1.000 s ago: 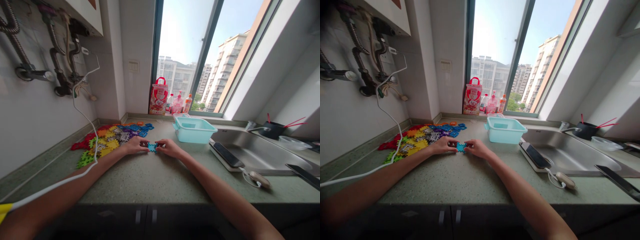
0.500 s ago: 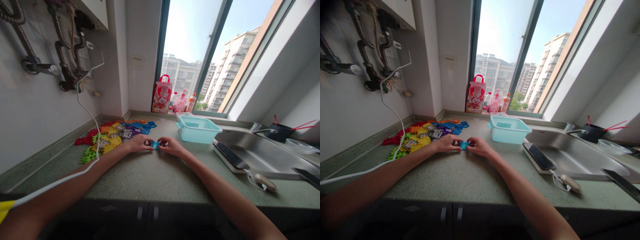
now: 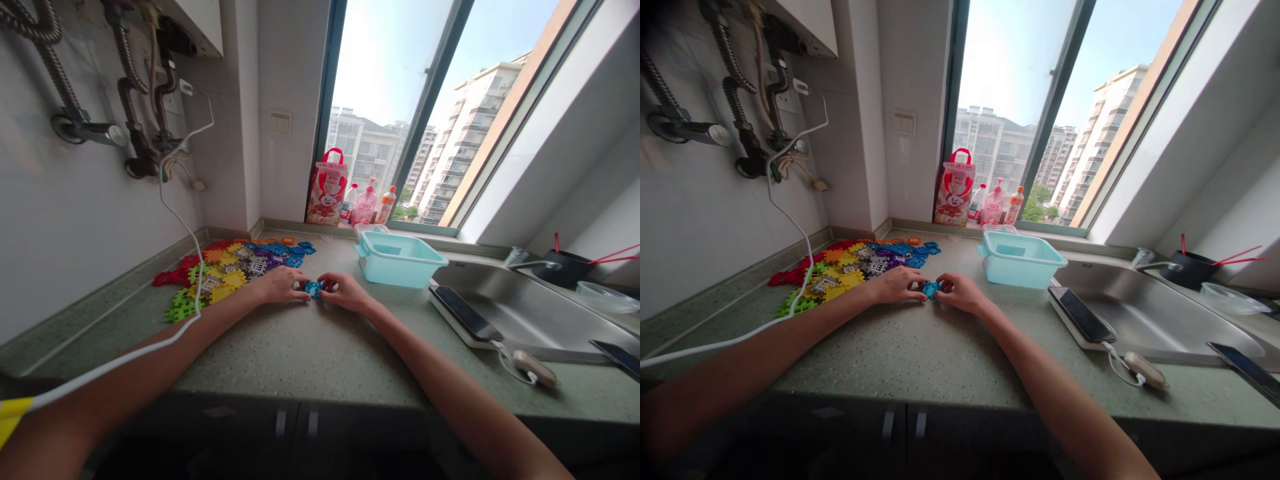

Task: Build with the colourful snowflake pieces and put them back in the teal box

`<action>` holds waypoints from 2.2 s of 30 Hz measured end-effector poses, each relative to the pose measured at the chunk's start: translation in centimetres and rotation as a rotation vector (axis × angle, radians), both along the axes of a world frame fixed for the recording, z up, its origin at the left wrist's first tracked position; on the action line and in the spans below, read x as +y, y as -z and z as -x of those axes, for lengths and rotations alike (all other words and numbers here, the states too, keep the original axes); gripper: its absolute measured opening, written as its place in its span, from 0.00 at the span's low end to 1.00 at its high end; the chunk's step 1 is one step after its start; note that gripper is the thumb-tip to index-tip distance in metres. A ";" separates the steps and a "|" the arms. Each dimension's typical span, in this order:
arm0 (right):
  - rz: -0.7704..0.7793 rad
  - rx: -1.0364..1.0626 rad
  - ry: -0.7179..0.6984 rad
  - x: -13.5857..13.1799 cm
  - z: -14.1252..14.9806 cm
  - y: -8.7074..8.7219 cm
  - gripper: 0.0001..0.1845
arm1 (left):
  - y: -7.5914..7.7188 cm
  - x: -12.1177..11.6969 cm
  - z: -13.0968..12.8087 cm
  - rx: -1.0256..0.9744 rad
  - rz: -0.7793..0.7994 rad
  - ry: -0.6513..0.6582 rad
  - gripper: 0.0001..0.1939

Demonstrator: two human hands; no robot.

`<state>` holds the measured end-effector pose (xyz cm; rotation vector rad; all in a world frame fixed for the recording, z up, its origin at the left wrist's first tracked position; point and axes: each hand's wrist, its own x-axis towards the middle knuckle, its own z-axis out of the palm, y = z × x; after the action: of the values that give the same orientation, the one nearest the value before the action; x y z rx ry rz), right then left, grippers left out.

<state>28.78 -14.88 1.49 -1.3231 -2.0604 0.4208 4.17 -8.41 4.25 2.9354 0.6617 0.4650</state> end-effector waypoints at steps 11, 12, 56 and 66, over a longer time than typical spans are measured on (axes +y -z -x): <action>0.022 0.004 -0.013 -0.1 0.0 -0.3 0.16 | 0.5 0.4 0.2 -0.020 0.014 0.011 0.25; 0.030 0.006 -0.018 -0.2 0.0 -0.4 0.16 | 0.6 0.5 0.2 -0.025 0.019 0.013 0.25; -0.679 -0.252 1.011 -1.5 -11.4 -7.2 0.26 | 0.9 0.8 1.0 -0.149 -0.187 -0.041 0.33; -0.723 -0.309 0.855 -1.2 -9.6 -6.4 0.28 | 1.6 0.7 0.8 -0.029 -0.169 -0.111 0.38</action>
<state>38.42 -16.09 7.84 -1.6543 -1.4084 -0.8578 3.38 -7.68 2.61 3.0529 0.8236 0.6012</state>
